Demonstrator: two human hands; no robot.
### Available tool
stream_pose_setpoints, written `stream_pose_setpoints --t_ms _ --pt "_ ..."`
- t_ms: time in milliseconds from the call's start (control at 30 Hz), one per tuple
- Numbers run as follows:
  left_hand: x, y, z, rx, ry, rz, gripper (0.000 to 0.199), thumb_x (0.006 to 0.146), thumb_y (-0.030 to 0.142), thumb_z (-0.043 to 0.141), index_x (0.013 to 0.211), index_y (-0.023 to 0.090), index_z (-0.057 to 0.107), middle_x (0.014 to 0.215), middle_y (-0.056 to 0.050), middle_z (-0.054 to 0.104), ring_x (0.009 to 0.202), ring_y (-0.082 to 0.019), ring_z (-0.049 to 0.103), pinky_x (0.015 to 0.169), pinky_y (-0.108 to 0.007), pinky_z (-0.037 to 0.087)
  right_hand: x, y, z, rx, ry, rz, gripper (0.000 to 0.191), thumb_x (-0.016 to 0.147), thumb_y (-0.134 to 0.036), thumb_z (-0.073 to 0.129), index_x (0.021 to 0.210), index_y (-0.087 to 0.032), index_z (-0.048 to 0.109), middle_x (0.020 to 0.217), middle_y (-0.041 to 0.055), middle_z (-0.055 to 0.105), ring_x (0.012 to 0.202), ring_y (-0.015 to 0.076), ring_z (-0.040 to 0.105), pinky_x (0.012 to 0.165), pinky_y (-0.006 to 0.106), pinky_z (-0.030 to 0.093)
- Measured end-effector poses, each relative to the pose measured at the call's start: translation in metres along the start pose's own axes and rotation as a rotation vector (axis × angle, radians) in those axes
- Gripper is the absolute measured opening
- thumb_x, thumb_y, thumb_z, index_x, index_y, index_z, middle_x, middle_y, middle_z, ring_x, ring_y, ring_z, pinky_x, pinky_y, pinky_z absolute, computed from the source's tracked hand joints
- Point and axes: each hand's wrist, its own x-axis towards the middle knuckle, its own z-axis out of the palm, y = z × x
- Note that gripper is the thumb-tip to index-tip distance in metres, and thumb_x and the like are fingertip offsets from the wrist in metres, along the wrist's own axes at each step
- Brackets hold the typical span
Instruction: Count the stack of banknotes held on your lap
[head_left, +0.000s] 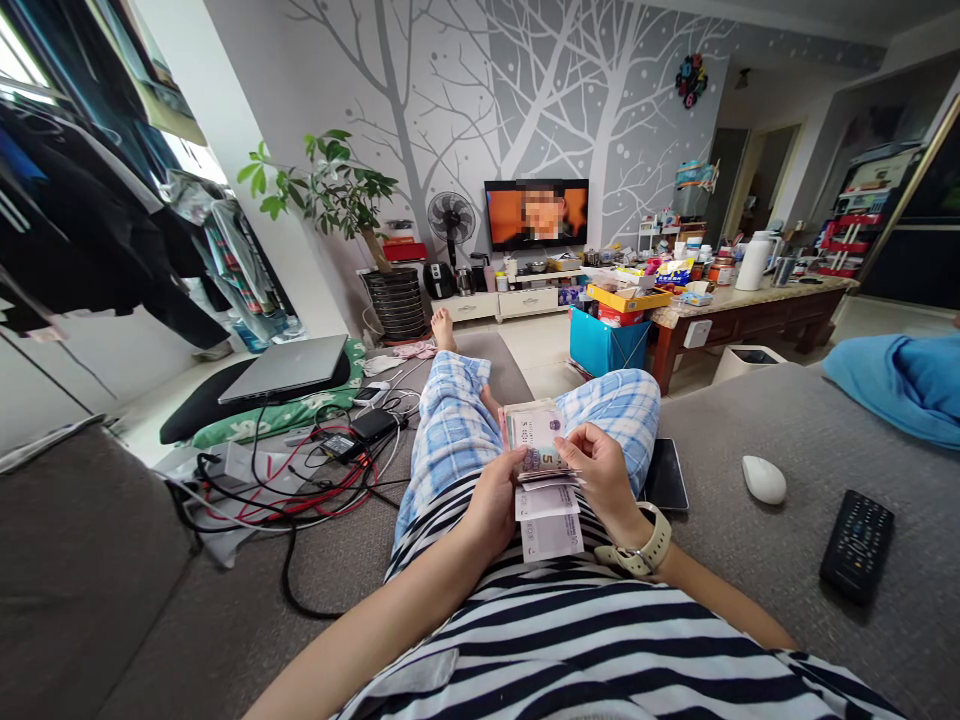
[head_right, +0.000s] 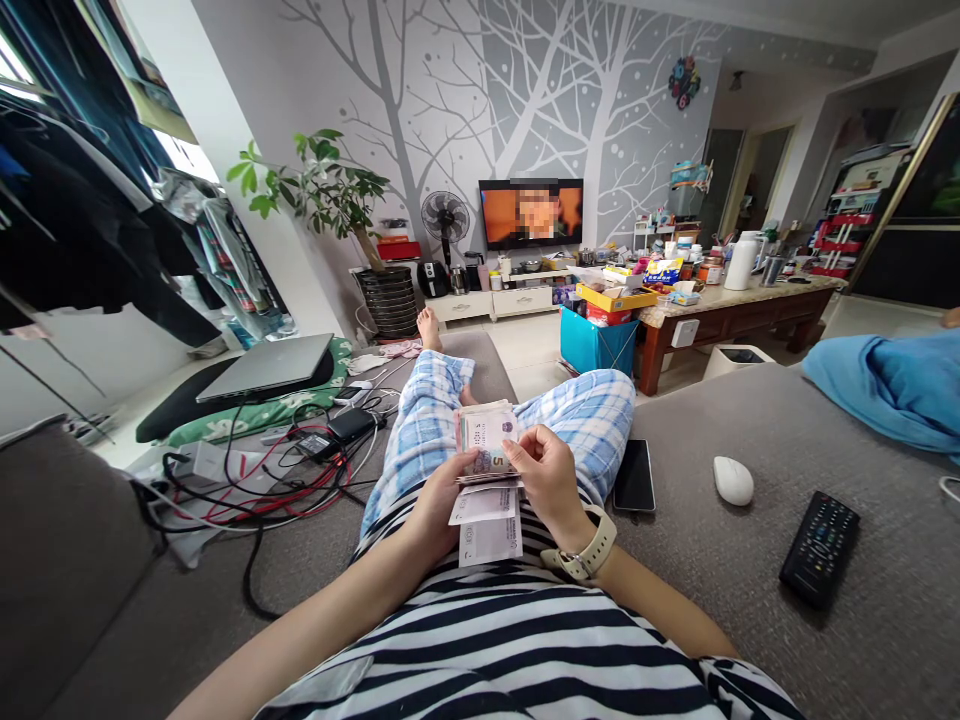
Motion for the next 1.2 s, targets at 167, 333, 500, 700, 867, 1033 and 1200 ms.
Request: stream_pose_setpoints --t_ms 167,333,500,700,867,1033,1200 --pt "-0.0006 0.0003 -0.0020 0.026 -0.014 -0.027 0.016 0.076 0.018 0.061 0.088 0.015 0.071 0.082 -0.007 0.075 0.067 -0.019 0.067 0.072 -0.031 0.053 0.0017 0.0048 -0.0006 0.008 0.010 0.021 0.032 0.077 -0.046 0.067 0.071 -0.020 0.050 0.059 -0.0047 0.048 0.055 0.0118 0.044 0.052 0.025 0.035" --pt "0.0003 -0.0001 -0.0035 0.041 -0.032 -0.028 0.012 0.075 0.017 0.061 0.083 0.013 0.069 0.073 -0.005 0.072 0.063 -0.019 0.065 0.070 -0.030 0.051 0.0012 0.0076 -0.0014 0.055 0.011 0.055 0.031 0.078 -0.046 0.066 0.083 -0.022 0.049 0.056 -0.0076 0.045 0.050 0.0110 0.040 0.048 0.024 0.031" --pt "-0.0003 -0.0015 -0.0048 0.055 -0.050 -0.012 0.014 0.071 0.016 0.064 0.085 0.017 0.070 0.078 -0.006 0.073 0.066 -0.021 0.066 0.069 -0.031 0.052 0.0008 0.0076 -0.0011 0.040 0.014 0.081 0.030 0.077 -0.044 0.067 0.087 -0.021 0.051 0.057 -0.0066 0.048 0.051 0.0112 0.040 0.049 0.023 0.032" --pt "0.0008 -0.0030 -0.0050 0.026 -0.015 -0.010 0.016 0.074 0.020 0.065 0.088 0.014 0.070 0.079 -0.007 0.074 0.064 -0.019 0.066 0.069 -0.030 0.053 -0.0011 0.0018 -0.0017 -0.060 0.002 0.005 0.032 0.083 -0.043 0.061 0.067 -0.020 0.048 0.060 -0.0048 0.042 0.058 0.0116 0.038 0.054 0.025 0.033" --pt "0.0011 -0.0022 -0.0013 -0.047 0.002 -0.037 0.019 0.081 0.025 0.061 0.093 0.015 0.070 0.095 -0.009 0.075 0.088 -0.025 0.070 0.080 -0.033 0.054 -0.0020 0.0012 -0.0021 -0.049 -0.016 -0.006 0.032 0.084 -0.043 0.060 0.067 -0.020 0.047 0.060 -0.0048 0.042 0.058 0.0120 0.038 0.054 0.025 0.032" --pt "0.0002 -0.0009 0.0016 -0.064 -0.013 -0.027 0.019 0.081 0.024 0.059 0.094 0.015 0.070 0.094 -0.010 0.076 0.097 -0.028 0.069 0.087 -0.037 0.053 -0.0031 0.0011 -0.0021 -0.049 -0.012 -0.056 0.032 0.085 -0.041 0.060 0.065 -0.020 0.046 0.059 -0.0053 0.040 0.056 0.0112 0.037 0.054 0.026 0.031" --pt "0.0020 -0.0019 -0.0005 -0.057 -0.042 -0.013 0.019 0.080 0.024 0.060 0.095 0.016 0.070 0.094 -0.008 0.076 0.102 -0.029 0.068 0.089 -0.037 0.053 -0.0035 -0.0005 -0.0028 -0.051 -0.027 -0.072 0.031 0.086 -0.040 0.059 0.065 -0.020 0.047 0.059 -0.0053 0.040 0.056 0.0109 0.037 0.053 0.025 0.031"
